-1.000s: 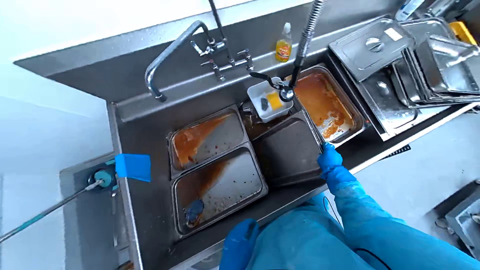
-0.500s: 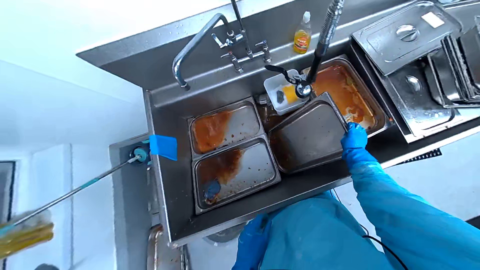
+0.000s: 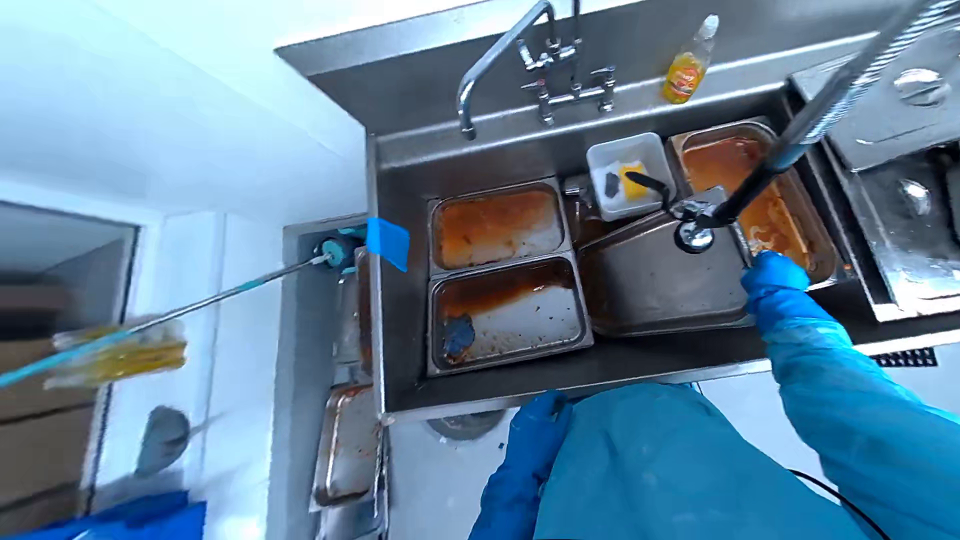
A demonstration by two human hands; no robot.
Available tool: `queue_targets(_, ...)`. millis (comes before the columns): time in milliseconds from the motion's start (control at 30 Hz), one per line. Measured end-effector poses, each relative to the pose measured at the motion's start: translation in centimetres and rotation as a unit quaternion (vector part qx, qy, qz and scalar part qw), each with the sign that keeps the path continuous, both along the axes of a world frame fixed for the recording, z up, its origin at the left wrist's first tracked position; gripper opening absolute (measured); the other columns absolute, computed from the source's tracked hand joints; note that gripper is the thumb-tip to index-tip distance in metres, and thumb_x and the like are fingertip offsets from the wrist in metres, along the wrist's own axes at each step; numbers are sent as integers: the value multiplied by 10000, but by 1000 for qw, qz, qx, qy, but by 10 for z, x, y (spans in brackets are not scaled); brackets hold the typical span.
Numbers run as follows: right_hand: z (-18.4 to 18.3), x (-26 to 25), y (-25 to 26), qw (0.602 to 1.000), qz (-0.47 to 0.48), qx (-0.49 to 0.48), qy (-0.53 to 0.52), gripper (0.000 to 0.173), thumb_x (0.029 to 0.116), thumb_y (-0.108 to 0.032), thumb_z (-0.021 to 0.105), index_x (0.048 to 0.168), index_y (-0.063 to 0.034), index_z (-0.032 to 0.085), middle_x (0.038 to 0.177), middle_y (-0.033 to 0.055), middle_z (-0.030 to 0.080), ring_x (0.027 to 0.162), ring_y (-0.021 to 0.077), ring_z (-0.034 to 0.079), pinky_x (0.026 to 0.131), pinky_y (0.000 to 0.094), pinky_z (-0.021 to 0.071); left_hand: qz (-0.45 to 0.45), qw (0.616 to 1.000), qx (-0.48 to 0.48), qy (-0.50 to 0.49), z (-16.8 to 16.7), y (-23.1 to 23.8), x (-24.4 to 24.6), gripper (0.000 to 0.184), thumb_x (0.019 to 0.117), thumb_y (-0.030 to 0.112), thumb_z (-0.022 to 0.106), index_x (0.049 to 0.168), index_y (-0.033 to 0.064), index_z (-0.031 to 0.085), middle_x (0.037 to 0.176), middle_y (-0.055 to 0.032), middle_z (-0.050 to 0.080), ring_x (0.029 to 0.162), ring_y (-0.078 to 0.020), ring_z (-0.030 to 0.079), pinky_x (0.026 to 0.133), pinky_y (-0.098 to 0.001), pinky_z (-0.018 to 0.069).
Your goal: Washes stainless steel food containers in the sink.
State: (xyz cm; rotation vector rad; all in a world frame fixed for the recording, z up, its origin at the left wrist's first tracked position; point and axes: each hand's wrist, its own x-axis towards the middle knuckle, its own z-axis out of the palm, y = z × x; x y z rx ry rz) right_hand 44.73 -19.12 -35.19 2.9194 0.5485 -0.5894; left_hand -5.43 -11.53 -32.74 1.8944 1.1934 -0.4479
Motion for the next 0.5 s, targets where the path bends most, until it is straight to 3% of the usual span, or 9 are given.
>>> queue_targets(200,30,-23,14,999,12,7,40,265,870,-241,744,1029,-30,723,1008,304,701,978,526,669,777,752,498,12,999,-17,30,-2,5,-10,415,1018,490,494,1245,212,702,1184,7,735,1131,-140,686,1020,-417,543)
queue_targets(333,75,-52,37,991,95,-23,87,269,921,-314,713,1036,-74,747,993,247,725,981,467,689,800,710,516,7,999,-32,29,-2,8,-9,450,1023,503,487,1297,205,683,1229,-7,725,1164,-161,678,1040,-439,533)
queue_targets(500,147,-90,52,993,116,-16,-33,263,934,-315,650,906,-64,724,939,220,723,900,451,701,693,678,520,7,999,-32,-28,-12,22,-1,414,1025,457,506,1270,183,696,1194,-18,735,1132,-161,690,1031,-430,538)
